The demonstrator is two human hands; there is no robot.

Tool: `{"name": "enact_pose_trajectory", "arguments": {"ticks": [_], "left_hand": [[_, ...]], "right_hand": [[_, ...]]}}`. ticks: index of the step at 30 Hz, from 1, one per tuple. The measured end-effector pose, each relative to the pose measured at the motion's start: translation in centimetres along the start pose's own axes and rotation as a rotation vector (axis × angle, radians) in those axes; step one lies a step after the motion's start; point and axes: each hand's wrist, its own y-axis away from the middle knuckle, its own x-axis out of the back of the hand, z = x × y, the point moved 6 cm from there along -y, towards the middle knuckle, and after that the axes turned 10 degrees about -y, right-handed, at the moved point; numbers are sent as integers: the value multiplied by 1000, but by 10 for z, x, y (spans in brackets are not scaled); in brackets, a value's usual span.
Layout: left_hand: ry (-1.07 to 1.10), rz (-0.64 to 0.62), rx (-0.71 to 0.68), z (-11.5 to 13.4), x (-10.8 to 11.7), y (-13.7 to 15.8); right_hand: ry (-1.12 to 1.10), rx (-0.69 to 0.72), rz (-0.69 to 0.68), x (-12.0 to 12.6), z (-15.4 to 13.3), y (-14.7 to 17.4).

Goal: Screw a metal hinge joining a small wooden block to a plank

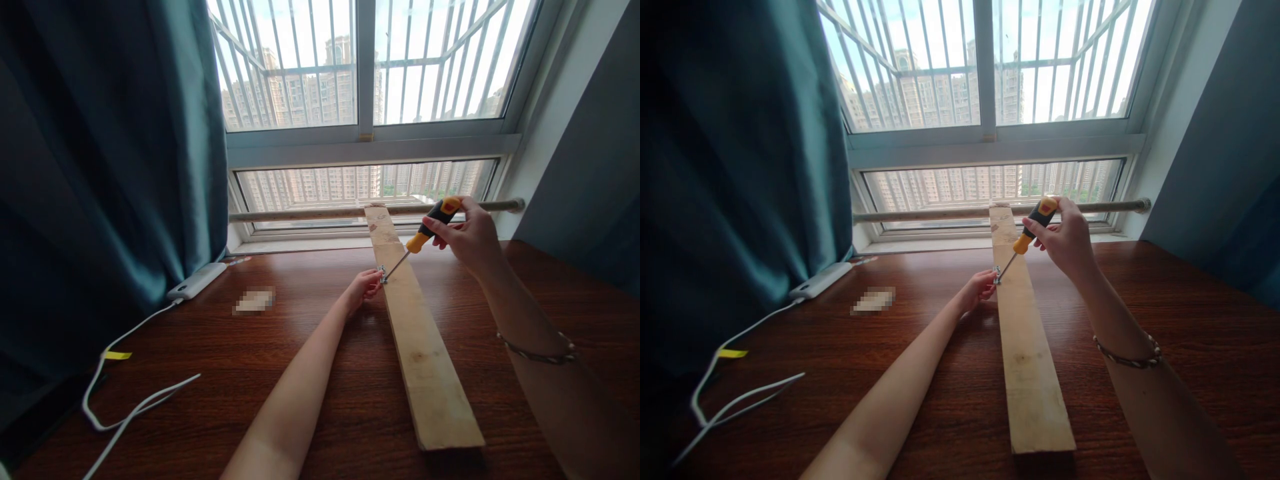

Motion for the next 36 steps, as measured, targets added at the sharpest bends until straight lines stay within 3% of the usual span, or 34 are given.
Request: {"name": "enact_pose_trajectory", "arguments": {"ticks": [11, 18, 26, 36], "left_hand": [[58, 35, 35, -5, 3, -4], [66, -21, -2, -4, 1, -4], [172, -43, -48, -8, 1, -10], [229, -21, -48, -7, 1, -10]], "right_hand": [[15, 31, 24, 3, -2, 0], [-99, 57, -72, -3, -2, 0], [-15, 89, -91, -3, -5, 1], [236, 237, 117, 0, -10, 7]]}}
